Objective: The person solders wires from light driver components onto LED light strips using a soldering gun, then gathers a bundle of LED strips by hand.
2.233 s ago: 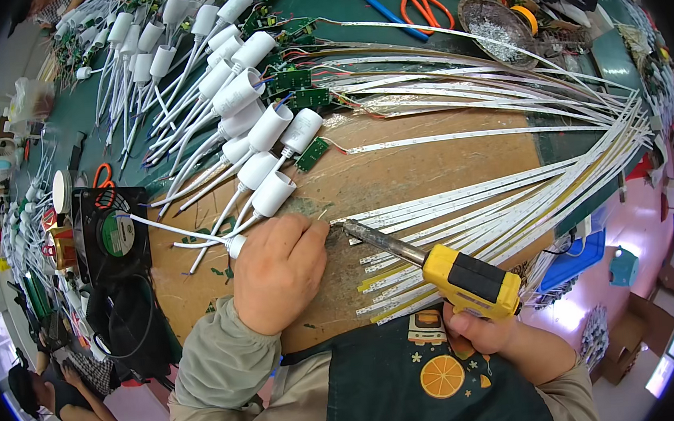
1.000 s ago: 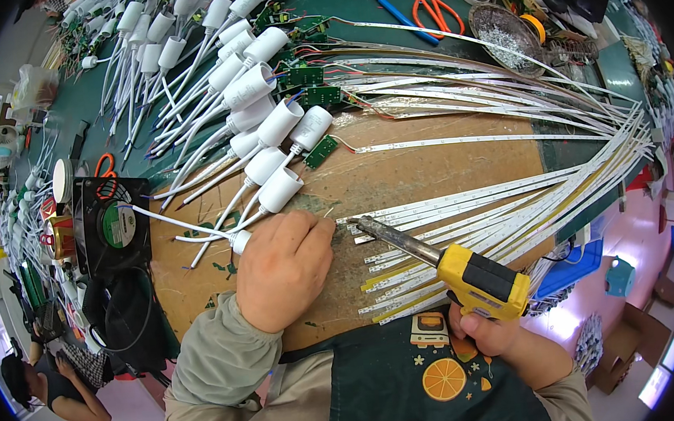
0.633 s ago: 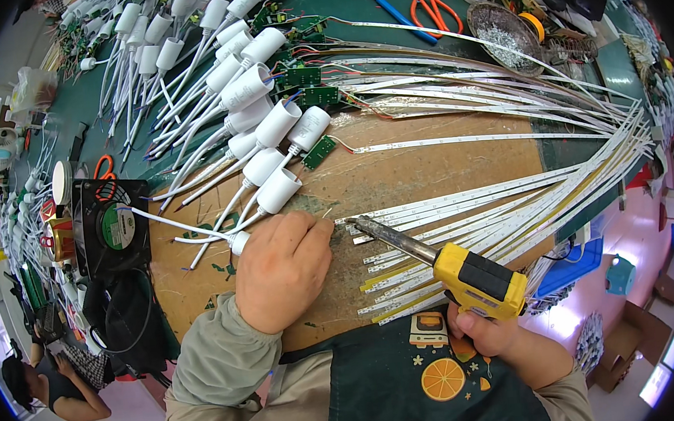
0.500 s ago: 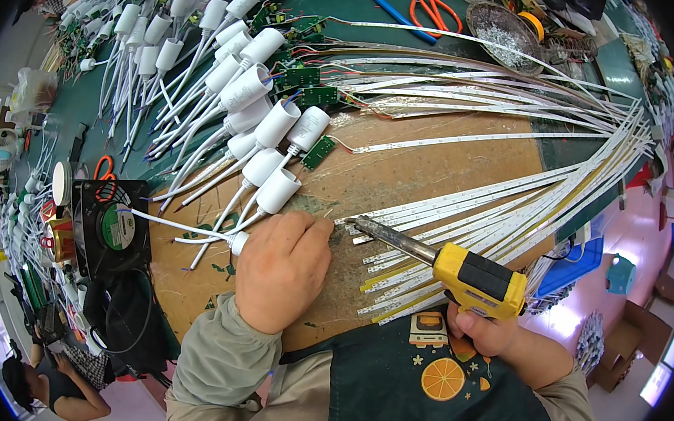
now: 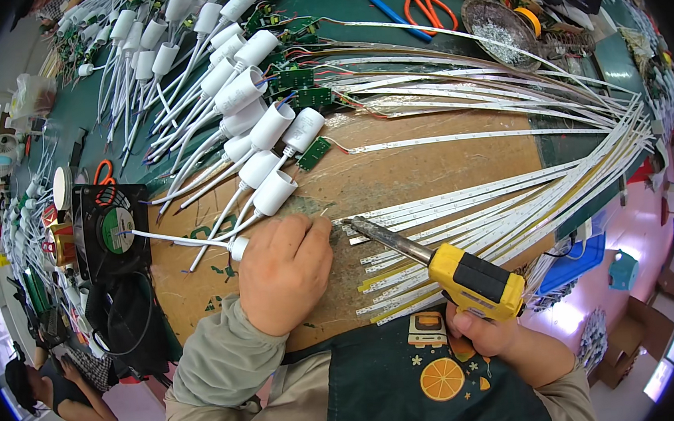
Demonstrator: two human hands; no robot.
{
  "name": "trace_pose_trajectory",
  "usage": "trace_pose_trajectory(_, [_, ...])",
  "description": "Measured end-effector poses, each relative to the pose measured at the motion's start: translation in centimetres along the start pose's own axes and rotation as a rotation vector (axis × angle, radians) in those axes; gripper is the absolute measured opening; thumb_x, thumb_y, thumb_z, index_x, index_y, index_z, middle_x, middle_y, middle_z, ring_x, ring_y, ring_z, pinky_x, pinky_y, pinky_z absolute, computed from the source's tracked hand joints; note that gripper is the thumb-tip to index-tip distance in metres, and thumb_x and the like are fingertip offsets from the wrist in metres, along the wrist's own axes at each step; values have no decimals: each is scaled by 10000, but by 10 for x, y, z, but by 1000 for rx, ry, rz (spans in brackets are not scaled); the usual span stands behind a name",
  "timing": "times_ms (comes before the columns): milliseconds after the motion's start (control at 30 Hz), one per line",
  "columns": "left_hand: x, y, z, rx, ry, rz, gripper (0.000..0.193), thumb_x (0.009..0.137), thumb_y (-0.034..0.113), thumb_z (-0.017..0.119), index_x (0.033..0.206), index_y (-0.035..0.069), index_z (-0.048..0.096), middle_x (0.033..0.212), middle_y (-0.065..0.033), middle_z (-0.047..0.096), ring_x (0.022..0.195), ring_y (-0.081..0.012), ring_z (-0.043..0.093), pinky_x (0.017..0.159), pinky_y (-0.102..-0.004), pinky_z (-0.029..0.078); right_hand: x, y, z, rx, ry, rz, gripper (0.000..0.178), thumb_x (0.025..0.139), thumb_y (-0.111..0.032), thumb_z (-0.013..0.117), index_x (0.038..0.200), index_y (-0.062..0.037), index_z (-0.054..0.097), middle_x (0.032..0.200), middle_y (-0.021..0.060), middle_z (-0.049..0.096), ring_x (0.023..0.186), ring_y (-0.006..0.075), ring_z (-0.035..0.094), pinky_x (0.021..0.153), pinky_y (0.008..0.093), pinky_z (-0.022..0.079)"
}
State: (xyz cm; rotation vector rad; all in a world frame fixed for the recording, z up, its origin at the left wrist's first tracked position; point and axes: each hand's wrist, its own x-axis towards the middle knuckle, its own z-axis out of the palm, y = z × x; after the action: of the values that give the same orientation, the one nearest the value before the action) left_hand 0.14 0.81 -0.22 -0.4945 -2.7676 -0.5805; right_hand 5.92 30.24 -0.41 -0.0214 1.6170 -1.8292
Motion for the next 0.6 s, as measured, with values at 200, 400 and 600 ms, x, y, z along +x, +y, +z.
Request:
trace_pose_trajectory(200, [0,2,1,11,1,-15,274,671,-22,702,936,41,682,833,-80,602,733,-269,607,653,-362,489,4,-7,1,-43,-8,-8,345,916,-197,591,1186,6,519,736,59,568,624,125,532,562,267,454])
trace_pose_trajectory(400, [0,4,1,30,6,-7,275,671,-22,704,938,37,685,826,-74,597,725,-265,598,645,-360,482,4,-13,3,-30,20,45,242,912,-232,598,995,-6,569,733,51,563,621,124,537,555,265,450])
trace_pose_trajectory(600, [0,4,1,44,8,10,281,674,-12,713,949,37,688,820,-68,589,716,-253,587,634,-356,473,3,-2,-1,-22,0,32,191,883,-155,639,988,-3,594,734,37,592,614,108,559,549,257,457])
